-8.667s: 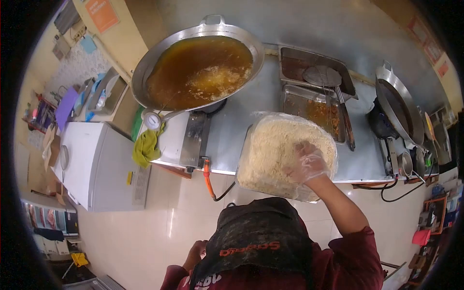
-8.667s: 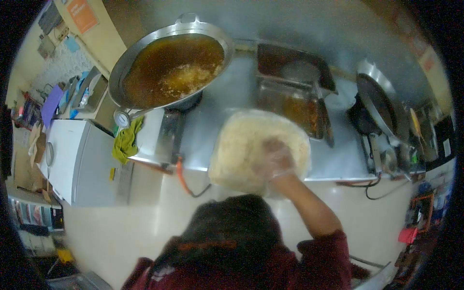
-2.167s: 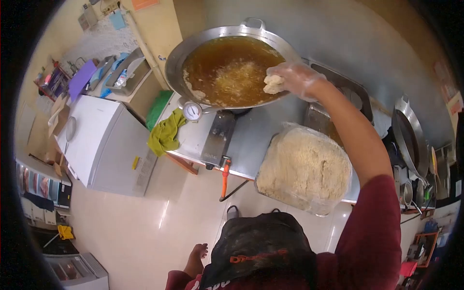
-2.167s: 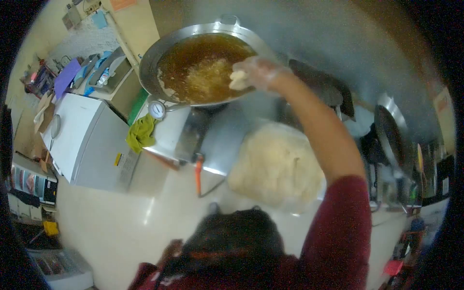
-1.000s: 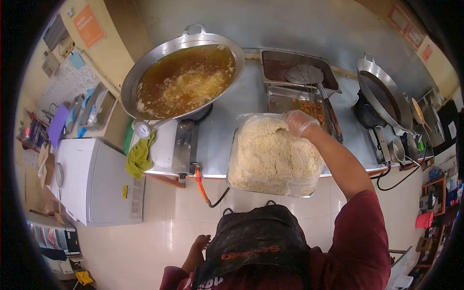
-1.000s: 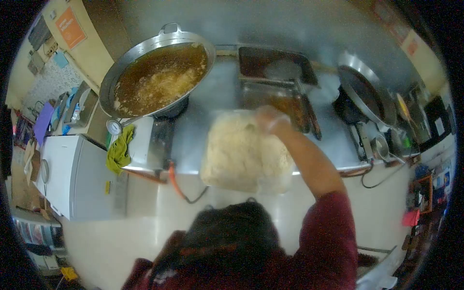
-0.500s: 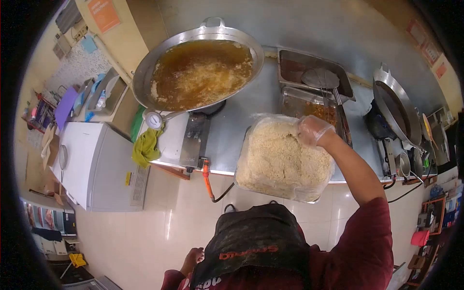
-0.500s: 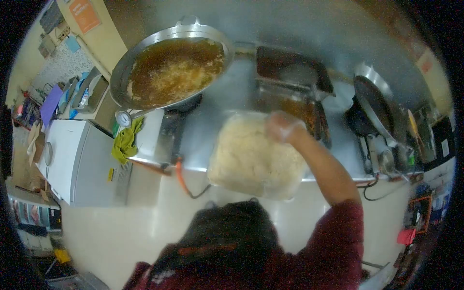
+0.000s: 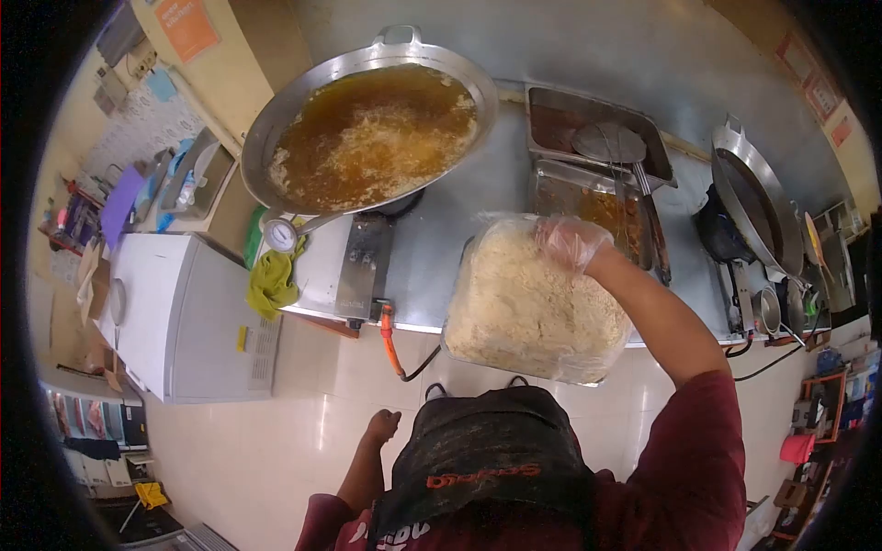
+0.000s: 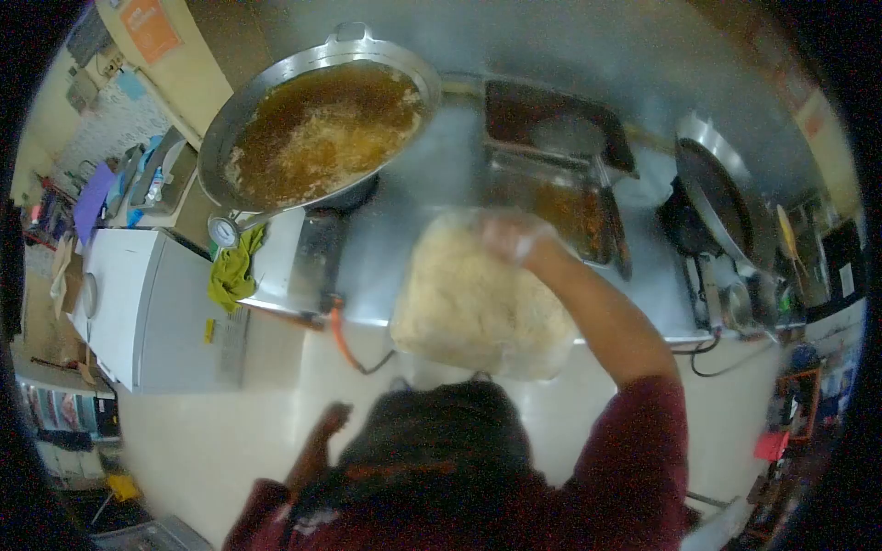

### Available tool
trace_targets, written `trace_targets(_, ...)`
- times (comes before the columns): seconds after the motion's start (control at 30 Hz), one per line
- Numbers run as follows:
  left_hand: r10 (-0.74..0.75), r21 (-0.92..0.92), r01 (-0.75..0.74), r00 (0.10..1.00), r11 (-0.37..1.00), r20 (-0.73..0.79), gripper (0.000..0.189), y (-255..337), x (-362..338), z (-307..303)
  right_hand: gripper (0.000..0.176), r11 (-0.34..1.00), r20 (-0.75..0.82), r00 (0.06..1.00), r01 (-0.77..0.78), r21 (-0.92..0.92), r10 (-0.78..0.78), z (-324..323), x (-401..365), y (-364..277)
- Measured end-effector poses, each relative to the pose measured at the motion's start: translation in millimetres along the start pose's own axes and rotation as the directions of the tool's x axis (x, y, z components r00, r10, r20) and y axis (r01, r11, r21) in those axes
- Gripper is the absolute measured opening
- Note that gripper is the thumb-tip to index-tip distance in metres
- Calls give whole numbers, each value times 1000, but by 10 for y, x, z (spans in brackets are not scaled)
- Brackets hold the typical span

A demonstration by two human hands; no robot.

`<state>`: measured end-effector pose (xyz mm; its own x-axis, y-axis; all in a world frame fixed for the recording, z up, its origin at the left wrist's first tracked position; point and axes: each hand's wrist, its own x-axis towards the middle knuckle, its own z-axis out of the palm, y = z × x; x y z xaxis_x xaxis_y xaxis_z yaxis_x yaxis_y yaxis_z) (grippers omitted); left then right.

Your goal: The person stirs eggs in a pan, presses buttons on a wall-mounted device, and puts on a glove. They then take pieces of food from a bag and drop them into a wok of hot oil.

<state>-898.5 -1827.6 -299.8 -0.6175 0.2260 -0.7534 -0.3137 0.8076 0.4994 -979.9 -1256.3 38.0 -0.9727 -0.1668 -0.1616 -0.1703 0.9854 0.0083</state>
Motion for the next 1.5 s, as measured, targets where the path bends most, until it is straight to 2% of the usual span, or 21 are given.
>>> trace_targets(0.03,166,201,-161,986,966,-9,46,-184,208,67,23,996,1,1000,-24,91,24,-131,-15,-49)
trace_targets(0.1,474,560,-429,877,709,72,48,-640,665,264,22,953,-112,992,-18,304,55,492,134,198)
trace_targets(0.13,92,322,-83,996,943,-14,53,-67,201,113,22,914,-167,983,-6,405,80,724,180,289)
trace_targets(0.23,136,533,-172,985,828,107,56,-562,452,363,22,990,-73,997,-46,-134,37,13,100,-151)
trace_targets(0.37,38,514,-145,976,846,213,57,-1139,501,631,25,991,-29,994,-107,83,110,-264,121,-144)
trace_targets(0.4,62,468,-110,991,877,116,55,-1166,342,654,26,993,34,996,-81,80,79,-355,97,-144)
trace_targets(0.43,-27,428,-16,995,904,96,54,-1170,222,660,27,996,97,994,-54,78,46,-434,70,-146)
trace_targets(0.5,-209,331,176,976,927,66,53,-939,-123,560,29,982,82,992,-106,157,94,-519,-83,-259)
trace_targets(0.6,-146,243,137,989,960,20,52,-369,-1027,199,29,991,77,997,-15,133,5,-195,-23,32)
trace_targets(0.7,-336,183,327,942,927,20,53,-1305,-643,578,29,993,146,989,-4,119,-13,-163,283,297)
trace_targets(0.77,-554,311,496,822,811,132,53,-1349,-540,599,30,986,155,988,-8,166,-18,-138,441,489)
trace_targets(0.83,-558,279,507,817,816,146,54,-1399,-527,604,30,967,106,992,34,254,-63,121,525,729)
trace_targets(0.87,-560,262,513,814,818,154,54,-1411,-525,614,29,973,49,990,117,201,-129,9,429,616)
trace_targets(0.93,-502,246,459,851,854,156,54,-1291,-569,561,28,957,-46,960,279,84,-276,-372,53,140)
trace_targets(1.03,-443,261,398,885,879,144,54,-1194,-563,542,27,979,33,998,54,198,-62,-376,-176,-133)
trace_targets(1.13,-341,258,306,935,916,102,54,-932,-620,452,30,968,-98,970,208,-137,-222,73,-287,-267)
trace_targets(1.23,-165,313,156,986,937,2,54,-941,-519,497,31,975,-157,983,64,-214,-99,249,-215,-406)
trace_targets(1.3,-42,379,36,999,924,6,54,-1192,-222,621,29,904,52,998,0,-428,25,-80,-101,-602)
trace_targets(1.37,51,433,-85,995,897,90,54,-1433,48,651,28,879,39,997,-42,-475,69,-3,32,-458)
trace_targets(1.43,21,459,-63,995,886,96,55,-1323,138,620,27,933,-184,983,-75,-353,10,642,275,26)
trace_targets(1.5,4,455,-46,996,889,92,56,-1240,174,600,27,956,-97,994,-84,-283,58,368,338,-31)
